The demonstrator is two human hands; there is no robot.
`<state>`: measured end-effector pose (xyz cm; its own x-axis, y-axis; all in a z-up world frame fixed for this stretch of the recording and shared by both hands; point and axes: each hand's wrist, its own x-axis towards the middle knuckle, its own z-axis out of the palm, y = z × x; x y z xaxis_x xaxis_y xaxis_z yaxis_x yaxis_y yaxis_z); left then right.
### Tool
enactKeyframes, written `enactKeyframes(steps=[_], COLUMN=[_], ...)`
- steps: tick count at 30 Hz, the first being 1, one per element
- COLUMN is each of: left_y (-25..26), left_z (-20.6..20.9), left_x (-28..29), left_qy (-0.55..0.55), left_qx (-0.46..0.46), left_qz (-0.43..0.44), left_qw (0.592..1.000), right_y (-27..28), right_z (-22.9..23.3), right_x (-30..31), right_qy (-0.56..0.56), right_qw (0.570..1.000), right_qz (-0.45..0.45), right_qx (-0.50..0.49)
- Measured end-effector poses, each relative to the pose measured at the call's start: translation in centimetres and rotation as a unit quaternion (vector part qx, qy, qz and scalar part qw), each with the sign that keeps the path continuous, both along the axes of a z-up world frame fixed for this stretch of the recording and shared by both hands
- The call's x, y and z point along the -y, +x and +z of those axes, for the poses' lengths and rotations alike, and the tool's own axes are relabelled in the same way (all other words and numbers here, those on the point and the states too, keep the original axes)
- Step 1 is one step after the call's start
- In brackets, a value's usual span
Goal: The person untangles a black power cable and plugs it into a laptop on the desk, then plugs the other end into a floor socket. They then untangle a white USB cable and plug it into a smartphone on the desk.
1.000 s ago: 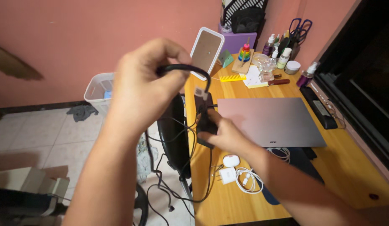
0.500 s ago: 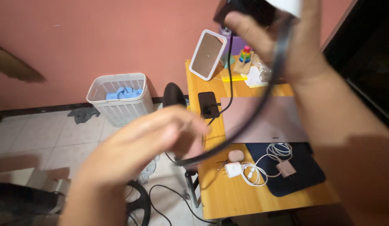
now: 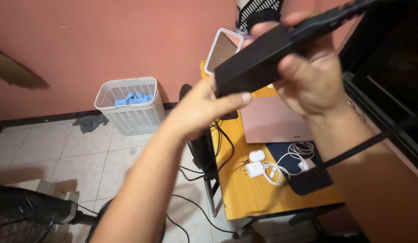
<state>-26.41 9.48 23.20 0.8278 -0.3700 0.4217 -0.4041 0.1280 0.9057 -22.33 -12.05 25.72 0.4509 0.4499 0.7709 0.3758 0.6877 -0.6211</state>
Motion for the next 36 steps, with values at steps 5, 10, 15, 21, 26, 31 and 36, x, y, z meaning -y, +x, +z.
enactKeyframes(steps=[5,10,15,21,26,31,36], left_y=[0.5,-0.1,-3.4,-4.5,-5.7,-6.5,-6.8], left_z=[4.5,7.5,5.7,0.9,-0.8,1.0,0.7], left_x=[-0.9,-4.3,-8.3,-6.0,-3.0,0.5,5.2], left_qy=[0.101,0.206,0.214,0.265,0.285,0.405,0.308], left_qx=[0.059,0.238,0.186,0.044,-0.001,0.134,0.183], left_qz=[0.078,0.272,0.226,0.191,0.216,0.197,0.151], left_qw=[0.99,0.909,0.932,0.944,0.934,0.883,0.921], right_y=[1.5,3.7,1.3,-1.9,-4.0,-4.9,-6.7], right_z=[-0.3,-3.3,-7.2,-5.5,-3.6,-0.6,-0.5], right_x=[1.6,3.4,7.4,8.4,6.9,5.8,4.9], right_qy=[0.003,-0.122,-0.049,-0.29,-0.322,-0.348,-0.319], right_qw=[0.994,0.958,0.908,0.917,0.894,0.908,0.93], right_qz=[0.055,0.12,0.338,0.031,-0.044,-0.098,-0.014], right_qx=[-0.09,-0.229,-0.244,-0.272,-0.307,-0.213,-0.181])
